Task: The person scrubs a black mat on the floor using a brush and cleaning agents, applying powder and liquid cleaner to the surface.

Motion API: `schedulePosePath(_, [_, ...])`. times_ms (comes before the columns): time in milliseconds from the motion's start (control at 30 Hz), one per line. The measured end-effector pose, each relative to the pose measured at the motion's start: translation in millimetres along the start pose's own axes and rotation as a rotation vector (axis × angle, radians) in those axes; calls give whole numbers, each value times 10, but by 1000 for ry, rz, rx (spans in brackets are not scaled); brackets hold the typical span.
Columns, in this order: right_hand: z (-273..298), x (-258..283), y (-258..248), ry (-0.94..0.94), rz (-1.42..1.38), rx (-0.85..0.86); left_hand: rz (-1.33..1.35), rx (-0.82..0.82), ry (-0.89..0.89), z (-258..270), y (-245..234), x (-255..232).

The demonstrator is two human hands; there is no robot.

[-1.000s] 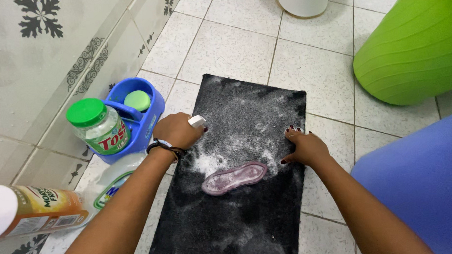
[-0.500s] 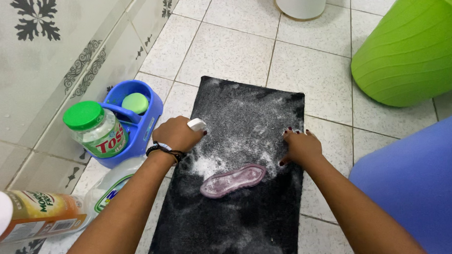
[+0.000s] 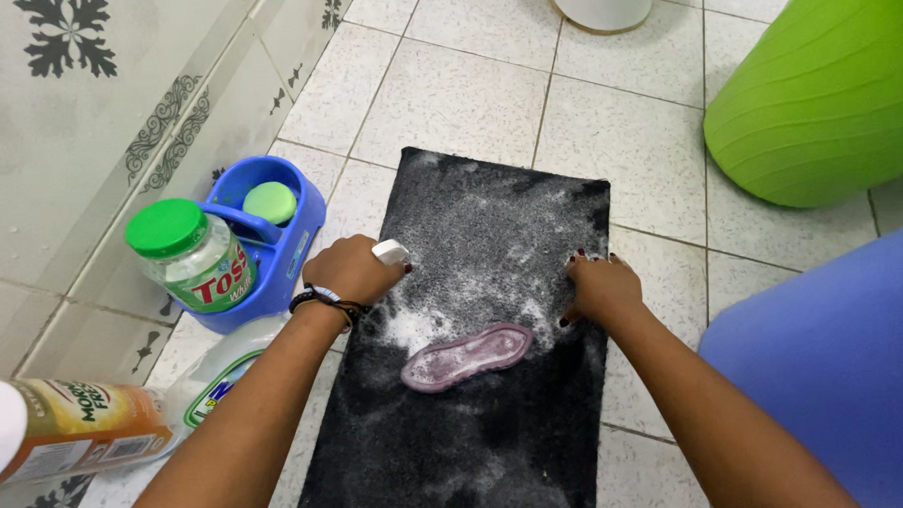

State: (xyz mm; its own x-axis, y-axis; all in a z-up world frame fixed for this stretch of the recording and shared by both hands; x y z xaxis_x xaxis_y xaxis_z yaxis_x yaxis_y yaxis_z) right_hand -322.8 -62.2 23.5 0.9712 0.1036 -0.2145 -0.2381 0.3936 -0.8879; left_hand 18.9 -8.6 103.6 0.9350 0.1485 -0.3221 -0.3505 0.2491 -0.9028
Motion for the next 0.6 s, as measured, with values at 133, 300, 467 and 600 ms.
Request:
schedulePosePath(133, [-20,14,5,5,-27,-14,-6,-10,-4,11,-18,-38])
schedulePosePath(300, [18,29,-31,14,-8,5,3,-9,10,4,-6,-52])
schedulePosePath(467, [45,59,-88,25,9,6,24,-19,21,2,-10,-63])
schedulePosePath(600, [50,66,-90,28,33,-5,7,-15,24,16,-40,-93])
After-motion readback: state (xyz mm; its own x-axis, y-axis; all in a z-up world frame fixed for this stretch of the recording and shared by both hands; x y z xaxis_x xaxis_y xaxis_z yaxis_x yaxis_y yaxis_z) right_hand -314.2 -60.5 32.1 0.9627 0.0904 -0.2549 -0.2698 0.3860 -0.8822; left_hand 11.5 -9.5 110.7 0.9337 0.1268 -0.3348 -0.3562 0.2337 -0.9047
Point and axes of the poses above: each hand's wrist, its own z-axis away from the middle knuckle, its own y-axis out of the palm, x = y × z, the point moved 1 cm from there along -z, towards the middle knuckle, and after that the axes turned 10 degrees about y, right-handed, at the moved point
